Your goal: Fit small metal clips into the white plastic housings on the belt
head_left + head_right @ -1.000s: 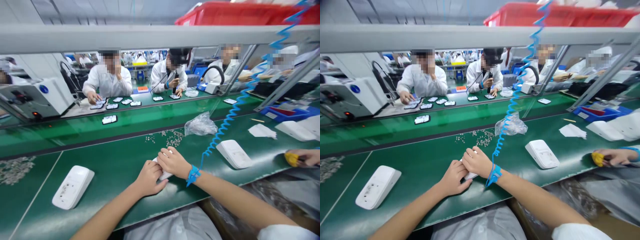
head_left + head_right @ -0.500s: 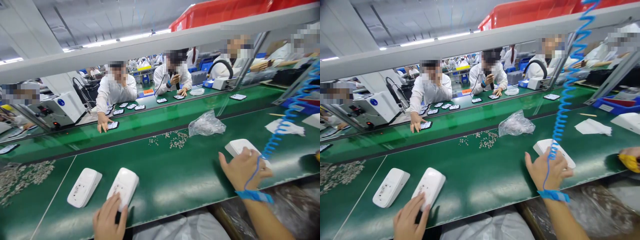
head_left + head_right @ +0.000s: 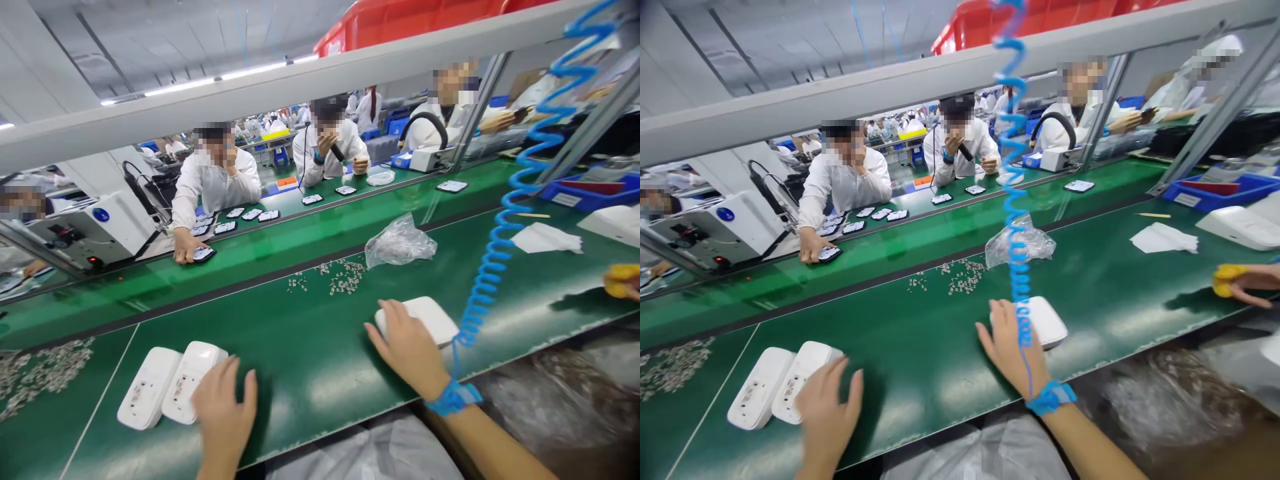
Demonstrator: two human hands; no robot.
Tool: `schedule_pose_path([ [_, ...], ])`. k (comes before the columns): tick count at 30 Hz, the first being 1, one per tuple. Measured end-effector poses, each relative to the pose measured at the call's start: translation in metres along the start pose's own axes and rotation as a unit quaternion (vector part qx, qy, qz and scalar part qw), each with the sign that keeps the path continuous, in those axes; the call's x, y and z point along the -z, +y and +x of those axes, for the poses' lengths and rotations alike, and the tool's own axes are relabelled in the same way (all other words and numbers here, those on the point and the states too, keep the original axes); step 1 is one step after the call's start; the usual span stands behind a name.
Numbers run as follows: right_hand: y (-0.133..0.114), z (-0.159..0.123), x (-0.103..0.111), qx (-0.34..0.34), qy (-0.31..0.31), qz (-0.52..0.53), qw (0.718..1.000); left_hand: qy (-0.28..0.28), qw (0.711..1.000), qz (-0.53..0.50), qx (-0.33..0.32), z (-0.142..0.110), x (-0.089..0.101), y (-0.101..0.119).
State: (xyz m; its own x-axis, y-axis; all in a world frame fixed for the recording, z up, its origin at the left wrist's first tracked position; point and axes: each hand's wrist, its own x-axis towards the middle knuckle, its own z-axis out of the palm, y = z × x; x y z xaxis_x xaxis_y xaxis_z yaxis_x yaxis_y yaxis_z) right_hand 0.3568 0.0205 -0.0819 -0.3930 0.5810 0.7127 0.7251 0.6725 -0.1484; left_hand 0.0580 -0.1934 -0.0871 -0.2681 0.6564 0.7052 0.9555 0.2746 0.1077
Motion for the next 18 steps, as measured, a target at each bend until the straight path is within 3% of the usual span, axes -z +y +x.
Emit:
schedule_pose_path([
  [2,-0.030,0.012,0.001,0.004,-0.042,0.070,0.997,-0.035,0.987,-0.120,-0.100,0.025,-0.023,0.038],
  [4,-0.041,0.032,0.001,0.006,-0.091,0.144,0.985,-0.076,0.957,-0.205,-0.189,0.046,-0.045,0.068],
  [6,-0.028,0.058,-0.008,0.002,-0.105,0.185,0.977,-0.122,0.915,-0.260,-0.282,0.062,-0.064,0.085],
  [9,0.017,0.091,-0.038,0.022,-0.051,0.140,0.989,-0.190,0.855,-0.282,-0.392,0.072,-0.082,0.088],
  [11,0.046,0.097,-0.065,0.092,-0.030,0.113,0.989,-0.226,0.839,-0.274,-0.412,0.072,-0.085,0.083],
  [13,0.066,0.092,-0.088,0.119,-0.043,0.105,0.986,-0.237,0.838,-0.274,-0.408,0.071,-0.084,0.078],
  [18,0.083,0.074,-0.116,0.073,-0.139,0.108,0.982,-0.198,0.850,-0.273,-0.405,0.075,-0.079,0.078],
])
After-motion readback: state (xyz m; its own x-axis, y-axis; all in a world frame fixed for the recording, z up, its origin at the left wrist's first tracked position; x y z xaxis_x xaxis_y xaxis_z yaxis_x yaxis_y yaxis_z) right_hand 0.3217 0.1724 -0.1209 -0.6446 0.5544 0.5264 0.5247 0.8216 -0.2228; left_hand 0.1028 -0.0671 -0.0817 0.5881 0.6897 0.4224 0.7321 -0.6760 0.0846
